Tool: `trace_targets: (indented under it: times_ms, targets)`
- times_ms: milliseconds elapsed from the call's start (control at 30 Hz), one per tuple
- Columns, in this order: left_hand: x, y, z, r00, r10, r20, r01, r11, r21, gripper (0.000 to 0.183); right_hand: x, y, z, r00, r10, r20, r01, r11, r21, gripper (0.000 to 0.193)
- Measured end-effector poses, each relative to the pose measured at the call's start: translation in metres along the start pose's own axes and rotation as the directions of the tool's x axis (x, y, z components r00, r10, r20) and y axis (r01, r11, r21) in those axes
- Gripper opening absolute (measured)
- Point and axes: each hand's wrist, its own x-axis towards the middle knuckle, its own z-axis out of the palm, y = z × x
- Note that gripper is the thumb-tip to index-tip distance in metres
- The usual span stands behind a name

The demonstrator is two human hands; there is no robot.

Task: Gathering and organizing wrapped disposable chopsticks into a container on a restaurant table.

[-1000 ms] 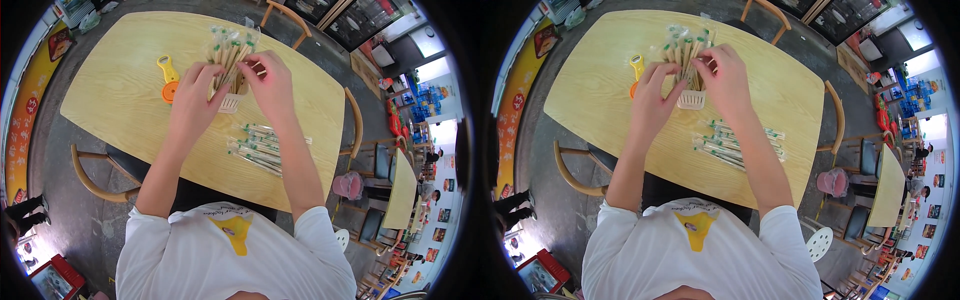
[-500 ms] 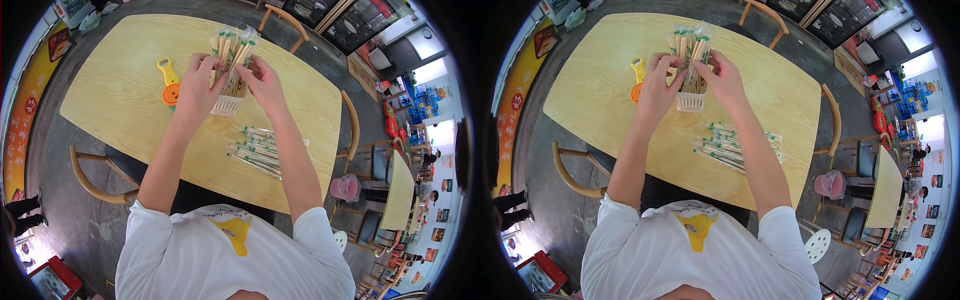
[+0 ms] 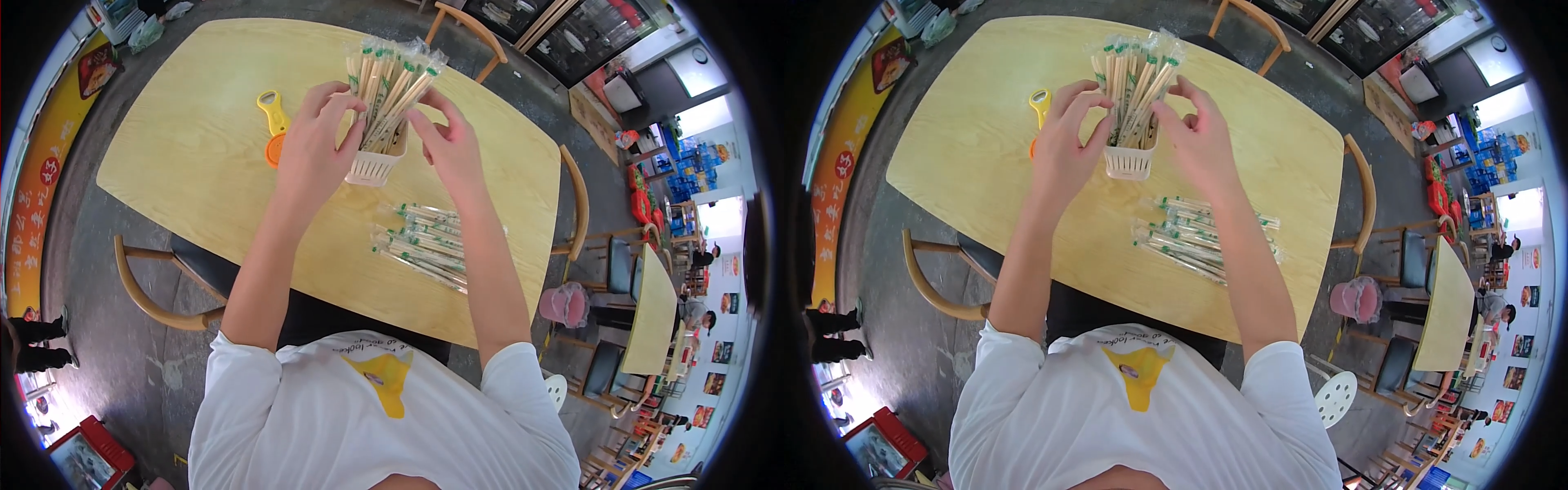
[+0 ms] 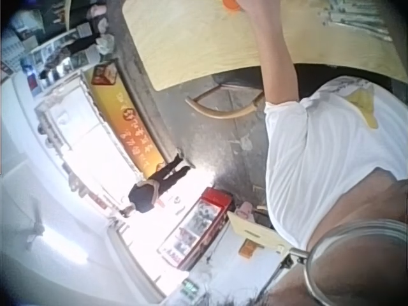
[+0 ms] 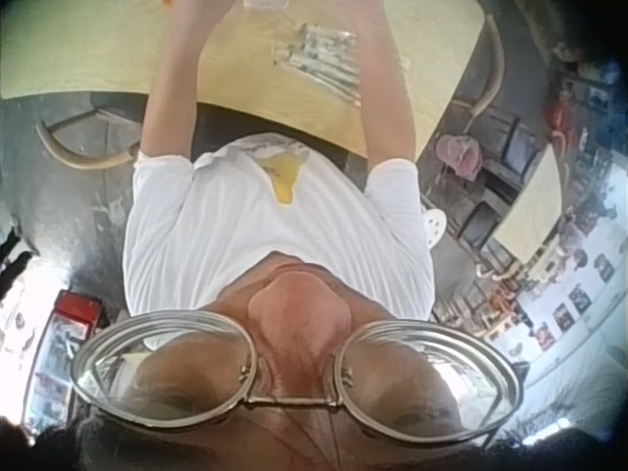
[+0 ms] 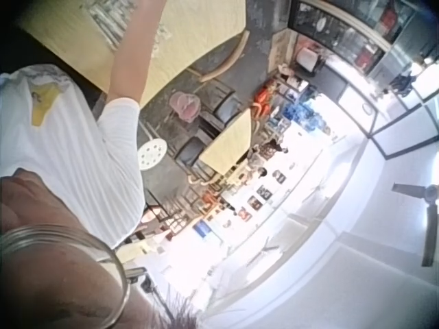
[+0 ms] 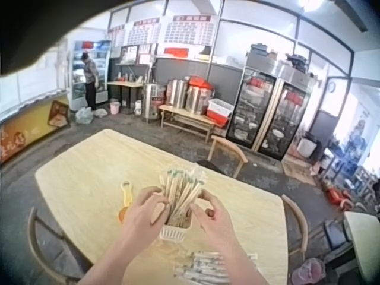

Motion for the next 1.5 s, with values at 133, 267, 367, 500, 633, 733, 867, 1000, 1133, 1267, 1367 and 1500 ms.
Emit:
trace_targets:
  times_ms: [133, 267, 367, 500, 633, 733, 867, 1000, 1133, 1267, 1367, 1500]
  targets:
    - [-0.013, 0.009, -0.017, 0.999, -0.025, -0.021, 0.025, 1.0, -0.013, 0.019, -0.018, 0.001, -0.021, 0.998, -0.058, -0.028, 0.059, 0.998, 0.033, 0.052]
    - [-0.032, 0.031, -0.031, 0.954, -0.16, 0.252, 0.215, 0.954, -0.21, 0.011, -0.038, 0.022, -0.065, 0.985, -0.055, 0.162, 0.126, 0.873, -0.47, 0.031]
    - [-0.048, 0.037, -0.016, 0.786, -0.133, 0.604, 0.318, 0.924, -0.211, 0.017, -0.063, 0.035, -0.072, 0.942, 0.112, 0.317, 0.109, 0.791, -0.603, 0.02]
    - [-0.072, 0.029, 0.021, 0.847, 0.047, 0.529, -0.011, 0.997, -0.07, 0.02, -0.077, 0.055, -0.07, 0.931, 0.107, 0.348, 0.158, 0.741, -0.652, 0.018]
    - [-0.077, 0.027, 0.03, 0.836, 0.063, 0.546, -0.057, 0.998, -0.029, 0.023, -0.084, 0.053, -0.069, 0.938, 0.098, 0.333, 0.171, 0.705, -0.688, 0.013]
    - [-0.071, 0.031, 0.026, 0.855, 0.06, 0.515, -0.004, 0.994, -0.109, 0.022, -0.087, 0.029, -0.071, 0.943, 0.13, 0.306, 0.11, 0.747, -0.655, 0.013]
    - [-0.061, 0.041, 0.019, 0.885, 0.024, 0.464, 0.118, 0.954, -0.274, 0.02, -0.087, 0.002, -0.073, 0.96, 0.134, 0.245, 0.017, 0.848, -0.53, 0.015]
    - [-0.055, 0.054, 0.011, 0.878, -0.016, 0.479, 0.193, 0.927, -0.322, 0.019, -0.089, -0.015, -0.063, 0.962, 0.087, 0.26, 0.053, 0.87, -0.489, 0.014]
    - [-0.044, 0.075, -0.01, 0.969, -0.025, 0.246, 0.119, 0.919, -0.376, 0.016, -0.089, -0.02, -0.065, 0.988, -0.033, 0.151, 0.089, 0.917, -0.388, 0.012]
    - [-0.033, 0.101, -0.048, 0.934, 0.278, 0.226, -0.114, 0.829, -0.548, 0.009, -0.084, -0.015, -0.058, 0.976, -0.015, 0.217, 0.096, 0.924, -0.371, 0.011]
    - [-0.026, 0.147, -0.071, 0.894, 0.446, -0.039, -0.295, 0.521, -0.801, 0.01, -0.081, -0.011, -0.055, 0.974, -0.017, 0.227, 0.112, 0.905, -0.411, 0.011]
    - [-0.025, 0.205, -0.047, 0.807, 0.21, -0.551, -0.588, 0.366, -0.721, 0.013, -0.079, -0.019, -0.049, 0.979, -0.006, 0.206, 0.095, 0.901, -0.424, 0.011]
